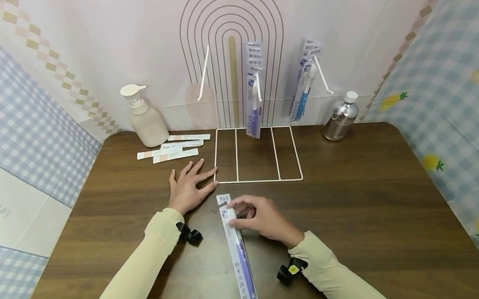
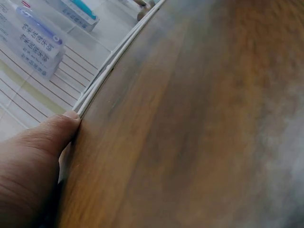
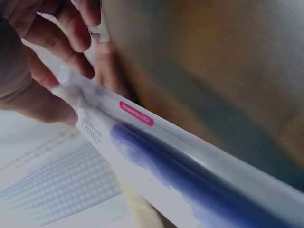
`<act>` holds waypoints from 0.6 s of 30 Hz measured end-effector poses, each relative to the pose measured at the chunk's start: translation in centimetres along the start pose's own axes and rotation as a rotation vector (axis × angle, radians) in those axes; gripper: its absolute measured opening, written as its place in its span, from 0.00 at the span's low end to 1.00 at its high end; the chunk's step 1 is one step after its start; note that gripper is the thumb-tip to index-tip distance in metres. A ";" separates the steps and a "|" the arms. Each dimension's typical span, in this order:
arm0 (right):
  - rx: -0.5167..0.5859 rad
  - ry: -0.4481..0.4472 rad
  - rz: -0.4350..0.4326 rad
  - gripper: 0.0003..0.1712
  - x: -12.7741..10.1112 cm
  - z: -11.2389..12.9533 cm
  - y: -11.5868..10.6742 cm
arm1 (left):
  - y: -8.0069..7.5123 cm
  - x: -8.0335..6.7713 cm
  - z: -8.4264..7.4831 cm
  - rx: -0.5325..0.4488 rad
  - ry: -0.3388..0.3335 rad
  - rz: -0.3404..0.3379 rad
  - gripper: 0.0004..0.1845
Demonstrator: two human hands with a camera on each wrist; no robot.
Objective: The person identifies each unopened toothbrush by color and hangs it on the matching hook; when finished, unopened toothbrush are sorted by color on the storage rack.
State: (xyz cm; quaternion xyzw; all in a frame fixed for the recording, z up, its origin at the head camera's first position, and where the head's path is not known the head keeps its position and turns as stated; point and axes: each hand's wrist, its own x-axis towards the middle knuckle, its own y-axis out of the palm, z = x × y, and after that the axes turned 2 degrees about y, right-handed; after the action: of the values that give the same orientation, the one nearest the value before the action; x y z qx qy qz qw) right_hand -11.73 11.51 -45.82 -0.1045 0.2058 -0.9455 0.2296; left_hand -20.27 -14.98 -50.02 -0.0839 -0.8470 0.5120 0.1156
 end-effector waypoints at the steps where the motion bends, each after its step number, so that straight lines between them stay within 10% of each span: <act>1: -0.004 -0.027 -0.018 0.19 0.1 0.4 -0.6 | 0.0 0.0 0.0 0.000 -0.001 0.003 0.28; 10: -0.334 -0.466 -0.456 0.27 2.0 6.2 -7.7 | -0.1 -0.1 -0.1 -0.010 -0.004 -0.001 0.28; 18: -0.375 -0.484 -0.711 0.25 3.8 8.8 -11.3 | -0.1 -0.2 -0.2 -0.001 -0.007 0.010 0.28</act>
State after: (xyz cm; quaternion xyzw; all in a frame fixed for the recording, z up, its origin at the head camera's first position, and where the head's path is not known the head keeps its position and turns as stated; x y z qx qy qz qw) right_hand -16.88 15.81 -32.62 -0.4256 0.2651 -0.8605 -0.0900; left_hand -20.03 -14.93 -49.83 -0.0862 -0.8474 0.5123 0.1099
